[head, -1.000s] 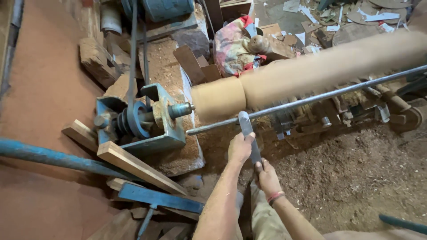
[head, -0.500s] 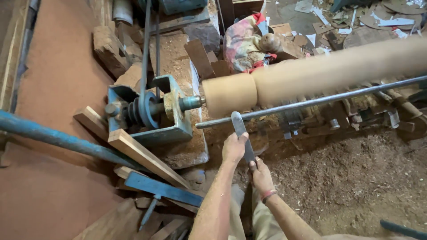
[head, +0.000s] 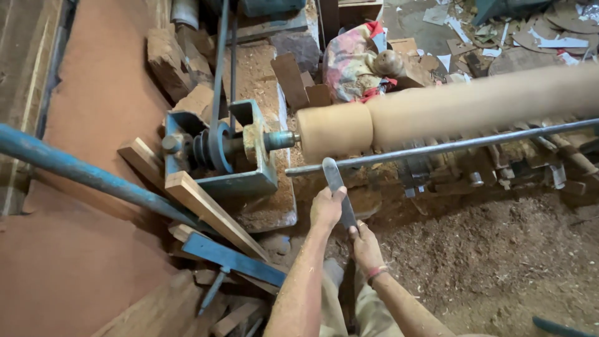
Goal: Shaping a piece of wood on a belt-driven lathe using a rasp and measuring with calipers.
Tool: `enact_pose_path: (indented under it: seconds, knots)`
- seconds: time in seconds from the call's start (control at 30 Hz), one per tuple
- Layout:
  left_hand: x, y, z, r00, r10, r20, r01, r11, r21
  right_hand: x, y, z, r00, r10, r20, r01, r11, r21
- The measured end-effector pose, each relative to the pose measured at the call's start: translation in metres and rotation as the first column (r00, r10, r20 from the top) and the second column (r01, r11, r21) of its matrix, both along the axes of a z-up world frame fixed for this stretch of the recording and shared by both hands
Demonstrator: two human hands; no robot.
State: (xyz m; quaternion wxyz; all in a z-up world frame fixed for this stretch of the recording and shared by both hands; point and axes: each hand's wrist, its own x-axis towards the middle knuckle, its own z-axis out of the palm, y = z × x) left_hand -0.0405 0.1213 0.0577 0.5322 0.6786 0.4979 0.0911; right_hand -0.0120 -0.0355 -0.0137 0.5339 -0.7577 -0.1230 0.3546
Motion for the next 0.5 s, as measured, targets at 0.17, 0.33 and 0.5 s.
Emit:
enact_pose_path:
  seconds: [0.17, 0.33, 0.5]
  knots:
    - [-0.002, 0.003, -0.018, 1.000, -0.024, -0.009, 0.024, 0.998, 0.056, -0.005, 0.004, 0.017, 0.997, -0.001, -0.071, 0.002, 1.000, 0.012]
    - [-0.008, 0.004, -0.008, 1.000, 0.000, -0.006, 0.001, 1.000, 0.023, -0.006, 0.005, 0.008, 0.997, 0.006, -0.071, -0.006, 1.000, 0.010]
    - [-0.014, 0.007, -0.004, 0.999, 0.001, 0.032, -0.003, 0.998, 0.060, -0.008, 0.008, 0.000, 0.999, 0.033, 0.021, -0.033, 0.999, 0.015]
